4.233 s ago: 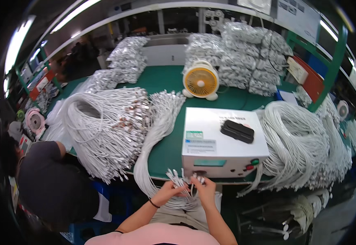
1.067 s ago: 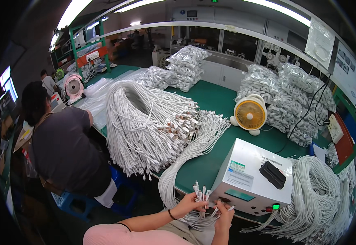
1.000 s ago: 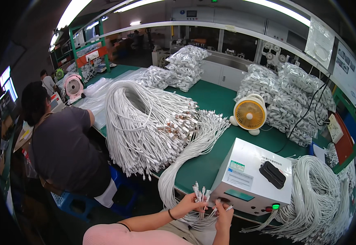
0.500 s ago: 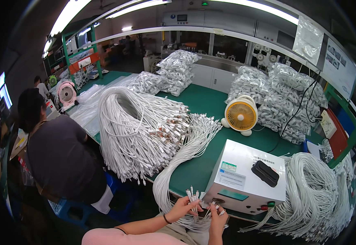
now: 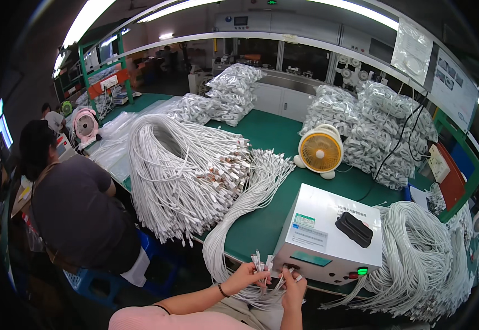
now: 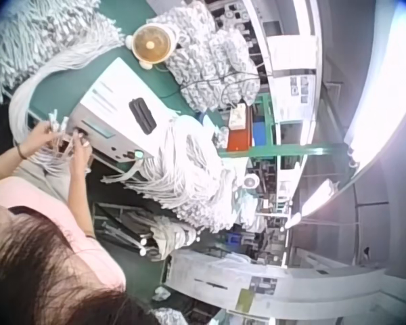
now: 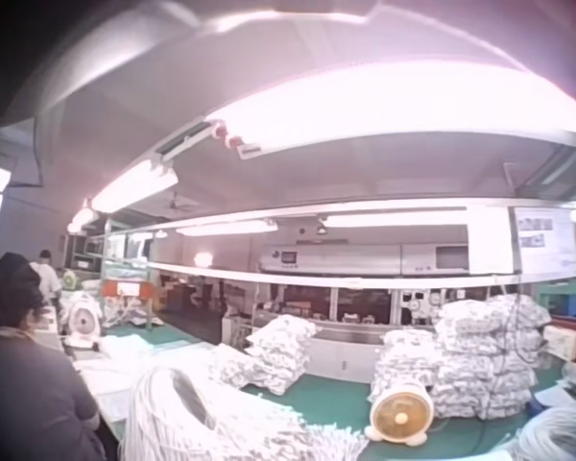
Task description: The person holds a bundle of cables and inserts the cable connectors one by one into the port of a testing machine.
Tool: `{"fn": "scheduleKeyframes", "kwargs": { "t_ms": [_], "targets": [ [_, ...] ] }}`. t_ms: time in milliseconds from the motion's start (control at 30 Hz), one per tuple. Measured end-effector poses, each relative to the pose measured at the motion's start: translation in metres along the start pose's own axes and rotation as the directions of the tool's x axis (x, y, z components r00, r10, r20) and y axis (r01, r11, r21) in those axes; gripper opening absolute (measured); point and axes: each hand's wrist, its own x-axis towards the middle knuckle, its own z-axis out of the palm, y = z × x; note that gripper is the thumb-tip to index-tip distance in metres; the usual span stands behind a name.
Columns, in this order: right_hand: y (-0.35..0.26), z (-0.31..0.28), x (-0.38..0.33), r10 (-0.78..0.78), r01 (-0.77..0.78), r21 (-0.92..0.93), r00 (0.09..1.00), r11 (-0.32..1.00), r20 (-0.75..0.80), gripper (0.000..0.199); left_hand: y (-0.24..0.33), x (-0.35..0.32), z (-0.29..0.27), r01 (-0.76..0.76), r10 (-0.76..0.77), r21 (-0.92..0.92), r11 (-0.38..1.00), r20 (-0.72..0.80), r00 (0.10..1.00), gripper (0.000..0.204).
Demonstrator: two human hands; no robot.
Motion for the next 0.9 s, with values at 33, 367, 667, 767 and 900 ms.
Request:
{"fn": "scheduleKeyframes", "kwargs": {
  "t_ms": [33, 367, 667, 767, 900],
  "targets": [
    [0.0, -0.003, -0.002, 0.009, -0.005, -0.072, 0.999, 0.997, 0.052, 0.015, -0.004, 0.001, -0.001, 0.027, -0.029, 0.045, 0.999, 0.051, 0.998, 0.024],
    [0.018, -0.001, 0.0, -0.161, 0.155, -0.145, 0.987, 0.977, -0.027, 0.011, -0.017, 0.001, -0.005, -0.061, 0.057, -0.117, 0.991, -0.033, 0.998, 0.026],
    [0.003, -0.002, 0.004, 0.02, -0.017, 0.086, 0.999, 0.996, -0.04, 0.012, 0.0, 0.003, -0.003, 0.018, -0.019, -0.025, 1.0, -0.045, 0.999, 0.02],
    [-0.002, 0.001, 0.007, 0.015, -0.01, 0.111, 0.999, 0.994, -0.042, 0.013, 0.005, 0.005, 0.002, 0.008, -0.01, -0.025, 1.0, -0.076, 0.997, 0.018],
    [-0.001, 0.004, 0.007, 0.024, -0.02, 0.113, 0.999, 0.993, -0.034, 0.015, 0.006, 0.001, 0.004, -0.004, 0.001, -0.041, 0.999, -0.077, 0.997, 0.019]
  ]
}}
